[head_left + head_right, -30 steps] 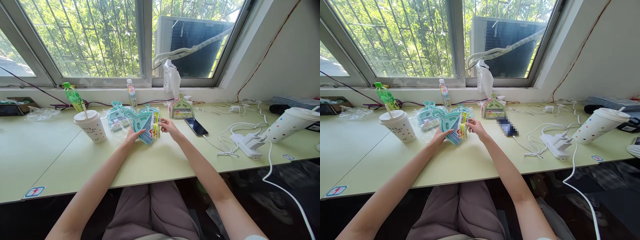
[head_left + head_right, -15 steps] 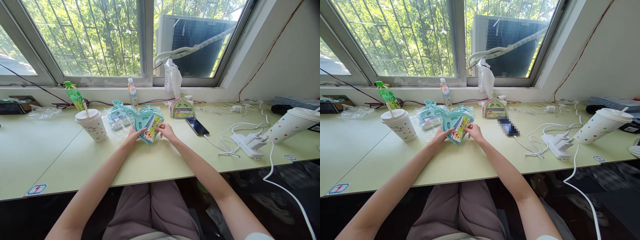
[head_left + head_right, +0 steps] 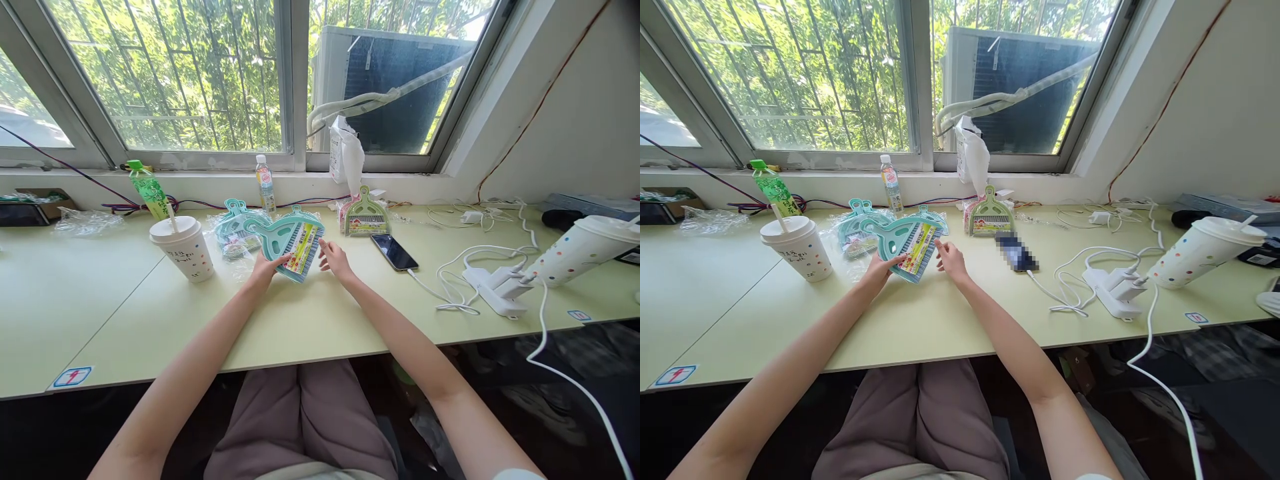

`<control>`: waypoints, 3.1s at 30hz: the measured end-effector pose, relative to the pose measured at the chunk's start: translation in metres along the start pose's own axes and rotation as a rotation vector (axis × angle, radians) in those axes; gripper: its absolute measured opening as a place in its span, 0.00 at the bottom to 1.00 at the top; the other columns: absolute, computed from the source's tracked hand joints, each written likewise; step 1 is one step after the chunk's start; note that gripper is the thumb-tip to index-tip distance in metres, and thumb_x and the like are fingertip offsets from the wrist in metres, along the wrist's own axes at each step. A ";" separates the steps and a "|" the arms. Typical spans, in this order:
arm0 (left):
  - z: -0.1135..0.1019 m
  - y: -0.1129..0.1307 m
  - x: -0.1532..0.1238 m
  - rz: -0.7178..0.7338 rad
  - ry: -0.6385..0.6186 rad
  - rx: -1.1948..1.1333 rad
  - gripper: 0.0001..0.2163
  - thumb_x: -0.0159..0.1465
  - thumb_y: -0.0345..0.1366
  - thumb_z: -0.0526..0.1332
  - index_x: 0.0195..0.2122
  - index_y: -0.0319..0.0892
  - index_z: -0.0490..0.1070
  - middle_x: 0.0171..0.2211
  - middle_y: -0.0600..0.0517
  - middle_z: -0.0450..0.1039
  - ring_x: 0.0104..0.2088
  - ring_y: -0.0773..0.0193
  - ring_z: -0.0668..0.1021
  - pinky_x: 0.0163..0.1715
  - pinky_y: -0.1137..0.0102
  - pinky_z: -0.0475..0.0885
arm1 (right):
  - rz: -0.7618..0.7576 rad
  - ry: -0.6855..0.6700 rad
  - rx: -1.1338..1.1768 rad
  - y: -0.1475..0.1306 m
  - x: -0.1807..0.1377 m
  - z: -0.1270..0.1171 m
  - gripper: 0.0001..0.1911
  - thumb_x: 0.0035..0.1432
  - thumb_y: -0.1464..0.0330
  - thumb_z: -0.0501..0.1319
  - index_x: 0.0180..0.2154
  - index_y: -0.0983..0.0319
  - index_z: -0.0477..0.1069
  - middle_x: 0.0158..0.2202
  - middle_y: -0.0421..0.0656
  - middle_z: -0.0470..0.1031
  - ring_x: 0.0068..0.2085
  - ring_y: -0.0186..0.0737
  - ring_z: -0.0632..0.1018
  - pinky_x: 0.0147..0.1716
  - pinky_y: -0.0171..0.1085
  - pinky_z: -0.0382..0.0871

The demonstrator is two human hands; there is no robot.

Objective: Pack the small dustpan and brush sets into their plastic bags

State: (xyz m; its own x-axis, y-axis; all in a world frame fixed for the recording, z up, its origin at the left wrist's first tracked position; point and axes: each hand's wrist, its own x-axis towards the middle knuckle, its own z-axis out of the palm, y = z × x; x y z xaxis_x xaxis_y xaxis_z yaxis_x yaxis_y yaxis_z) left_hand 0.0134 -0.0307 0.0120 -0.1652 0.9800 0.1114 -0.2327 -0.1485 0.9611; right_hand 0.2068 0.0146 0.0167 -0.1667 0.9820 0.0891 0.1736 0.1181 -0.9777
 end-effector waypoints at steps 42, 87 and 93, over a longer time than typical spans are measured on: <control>-0.008 0.008 0.007 0.163 -0.053 0.278 0.27 0.52 0.57 0.65 0.47 0.43 0.71 0.44 0.45 0.75 0.45 0.50 0.76 0.44 0.59 0.71 | 0.063 -0.176 0.472 0.008 0.013 -0.004 0.17 0.48 0.74 0.69 0.40 0.61 0.68 0.35 0.42 0.80 0.35 0.41 0.81 0.41 0.44 0.79; -0.045 0.010 0.017 0.449 0.360 1.552 0.13 0.62 0.29 0.51 0.35 0.39 0.76 0.36 0.36 0.73 0.49 0.41 0.69 0.48 0.51 0.56 | 0.215 -0.016 0.389 0.015 0.016 -0.008 0.13 0.51 0.78 0.65 0.40 0.64 0.69 0.36 0.45 0.80 0.32 0.37 0.81 0.35 0.37 0.78; -0.039 0.012 0.013 0.684 0.469 1.467 0.11 0.65 0.32 0.51 0.37 0.42 0.74 0.36 0.41 0.74 0.45 0.45 0.71 0.48 0.53 0.56 | 0.160 0.024 0.503 0.014 0.014 -0.006 0.12 0.52 0.78 0.65 0.39 0.62 0.69 0.37 0.45 0.80 0.34 0.40 0.81 0.40 0.42 0.79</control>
State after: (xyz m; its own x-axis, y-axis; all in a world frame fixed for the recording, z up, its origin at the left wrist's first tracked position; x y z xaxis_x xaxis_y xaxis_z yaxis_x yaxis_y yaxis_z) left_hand -0.0294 -0.0246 0.0155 -0.1650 0.6311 0.7579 0.9780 0.0053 0.2085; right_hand 0.2126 0.0309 0.0052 -0.1526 0.9858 -0.0701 -0.2936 -0.1129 -0.9492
